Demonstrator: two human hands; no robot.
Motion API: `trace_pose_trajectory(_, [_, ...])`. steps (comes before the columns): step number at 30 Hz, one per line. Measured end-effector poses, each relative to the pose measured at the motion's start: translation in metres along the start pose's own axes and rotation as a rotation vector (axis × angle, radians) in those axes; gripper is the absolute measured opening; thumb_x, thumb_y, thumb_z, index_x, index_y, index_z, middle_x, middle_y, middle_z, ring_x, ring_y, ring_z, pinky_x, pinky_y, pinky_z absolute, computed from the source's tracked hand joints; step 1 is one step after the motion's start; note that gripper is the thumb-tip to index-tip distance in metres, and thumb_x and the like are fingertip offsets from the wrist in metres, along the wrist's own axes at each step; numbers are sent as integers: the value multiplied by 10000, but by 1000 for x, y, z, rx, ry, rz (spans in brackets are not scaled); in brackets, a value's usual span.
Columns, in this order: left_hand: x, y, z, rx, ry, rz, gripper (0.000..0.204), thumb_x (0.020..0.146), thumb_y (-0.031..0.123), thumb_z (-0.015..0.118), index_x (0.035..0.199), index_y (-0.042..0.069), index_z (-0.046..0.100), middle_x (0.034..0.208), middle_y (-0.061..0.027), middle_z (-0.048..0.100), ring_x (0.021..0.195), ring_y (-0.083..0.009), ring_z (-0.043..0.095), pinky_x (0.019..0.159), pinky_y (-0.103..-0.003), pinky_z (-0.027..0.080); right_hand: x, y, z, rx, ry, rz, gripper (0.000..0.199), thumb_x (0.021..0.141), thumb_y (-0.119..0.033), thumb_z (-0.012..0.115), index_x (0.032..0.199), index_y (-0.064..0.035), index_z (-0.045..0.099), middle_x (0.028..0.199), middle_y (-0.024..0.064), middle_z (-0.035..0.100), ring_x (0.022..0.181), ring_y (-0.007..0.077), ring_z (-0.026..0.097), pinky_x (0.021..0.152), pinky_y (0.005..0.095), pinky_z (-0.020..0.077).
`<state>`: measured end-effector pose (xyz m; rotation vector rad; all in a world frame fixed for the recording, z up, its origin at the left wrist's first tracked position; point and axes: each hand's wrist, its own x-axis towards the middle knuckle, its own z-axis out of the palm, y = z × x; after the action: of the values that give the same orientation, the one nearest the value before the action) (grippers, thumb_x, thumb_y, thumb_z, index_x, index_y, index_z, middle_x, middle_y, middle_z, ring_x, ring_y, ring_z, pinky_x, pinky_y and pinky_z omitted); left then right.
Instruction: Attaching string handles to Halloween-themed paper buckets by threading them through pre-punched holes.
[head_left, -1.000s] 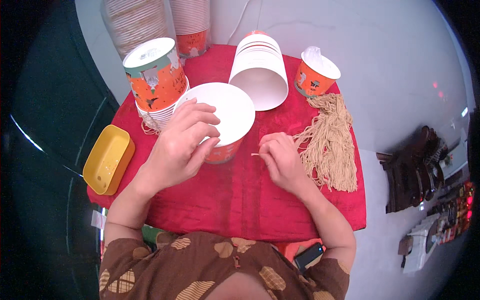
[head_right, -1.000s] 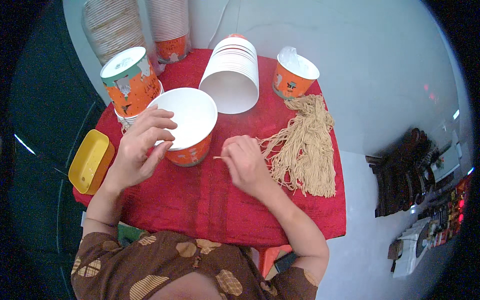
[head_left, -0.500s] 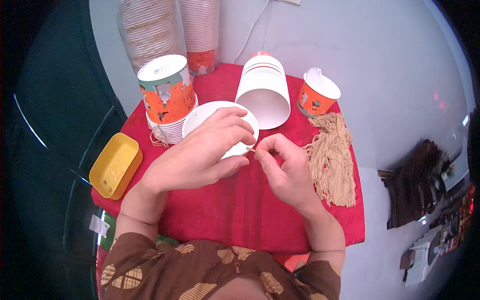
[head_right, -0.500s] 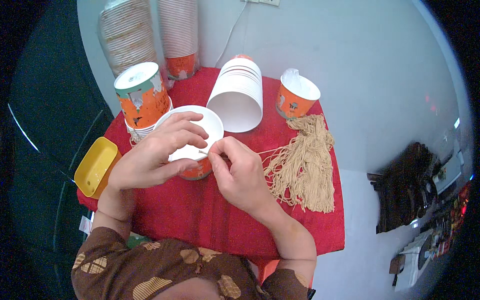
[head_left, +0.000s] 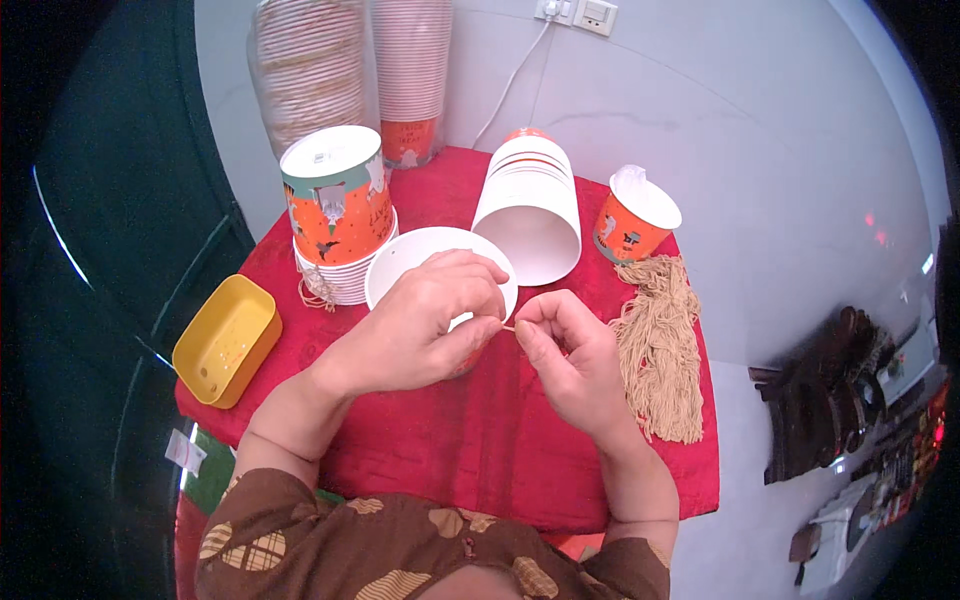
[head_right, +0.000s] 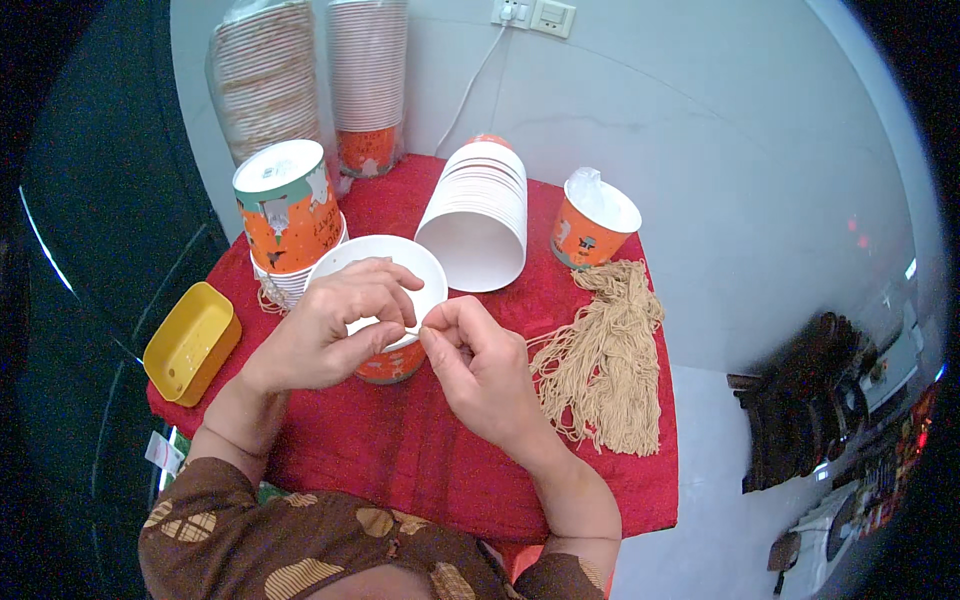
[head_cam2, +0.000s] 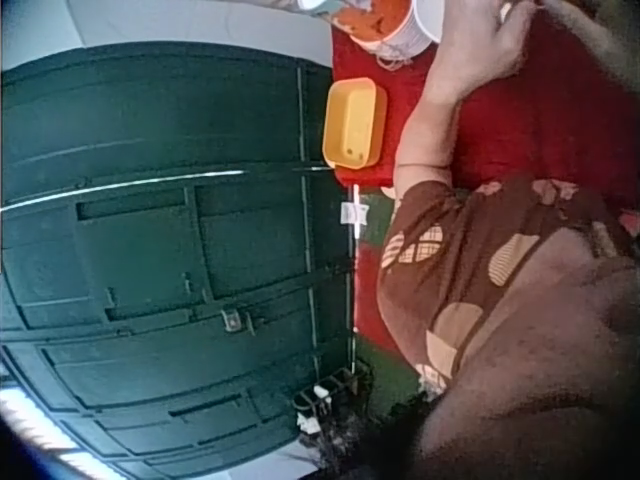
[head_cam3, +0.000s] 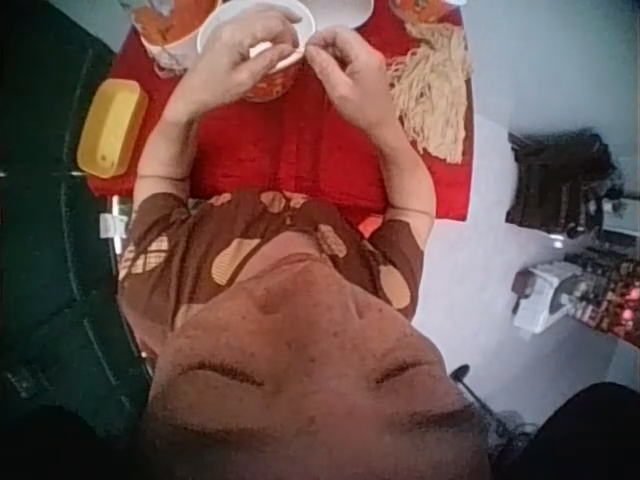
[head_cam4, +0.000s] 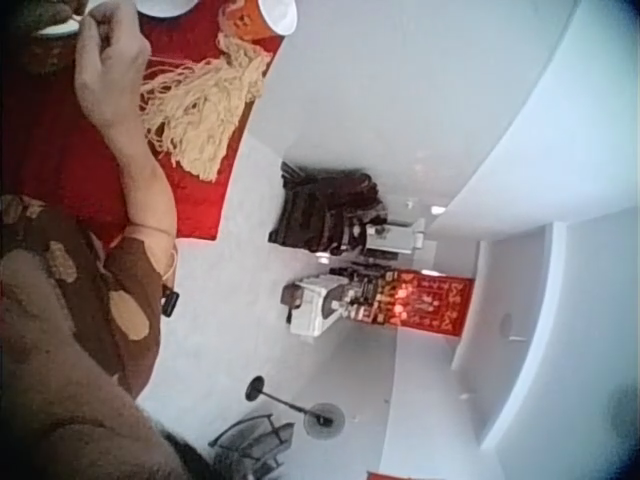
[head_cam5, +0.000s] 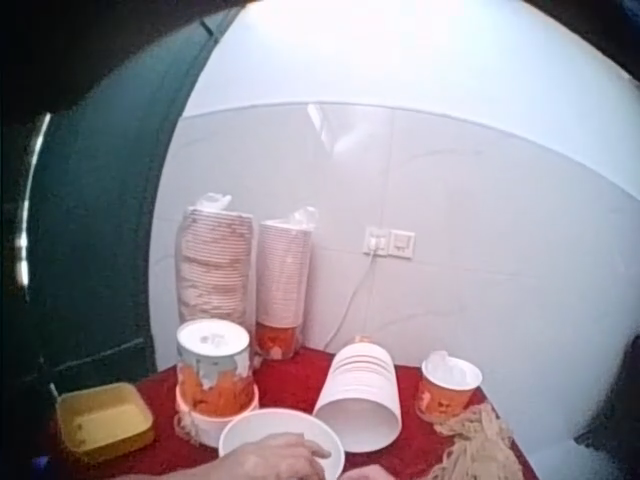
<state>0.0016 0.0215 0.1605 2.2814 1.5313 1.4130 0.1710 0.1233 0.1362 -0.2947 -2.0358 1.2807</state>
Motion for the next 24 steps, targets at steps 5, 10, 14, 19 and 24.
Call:
trace_pose_trajectory(5, [-2, -2, -1, -33, 43, 5, 45, 752, 11, 600, 715, -10, 588, 752, -136, 619, 897, -317, 633, 873, -437, 465, -4, -5, 1, -143, 0, -42, 67, 883, -42, 634, 860, -9, 581, 548, -37, 469, 504, 8, 408, 450, 220, 326])
trace_pose_trajectory(10, [-3, -3, 1, -11, 73, 17, 93, 776, 39, 594, 704, -19, 603, 709, -137, 627, 752, -297, 641, 842, -432, 477, -9, -10, 7, -111, 18, -21, 61, 887, -34, 633, 851, -17, 588, 616, -99, 440, 543, -17, 355, 476, 184, 274])
trace_pose_trajectory(14, [-6, -4, -5, 166, 40, -59, 230, 808, 185, 678, 726, -26, 635, 701, -157, 641, 693, -311, 635, 759, -419, 499, -9, -9, 0, -124, 29, -14, 62, 895, -30, 624, 849, -15, 586, 622, -97, 452, 544, -18, 360, 475, 181, 273])
trace_pose_trajectory(19, [-7, 2, -7, 438, -196, -150, 387, 734, 354, 757, 765, -14, 640, 717, -194, 647, 728, -346, 651, 694, -434, 497, -7, -9, -6, -67, 105, -17, 78, 889, -38, 625, 828, -4, 590, 549, -73, 445, 498, -8, 363, 438, 207, 280])
trace_pose_trajectory(24, [-7, -4, 2, 593, -420, -220, 236, 752, 205, 709, 732, -8, 606, 683, -198, 640, 705, -364, 655, 640, -439, 505, -8, -11, -11, -104, 157, -32, 81, 888, -37, 627, 824, -5, 590, 569, -73, 452, 505, -6, 367, 441, 202, 285])
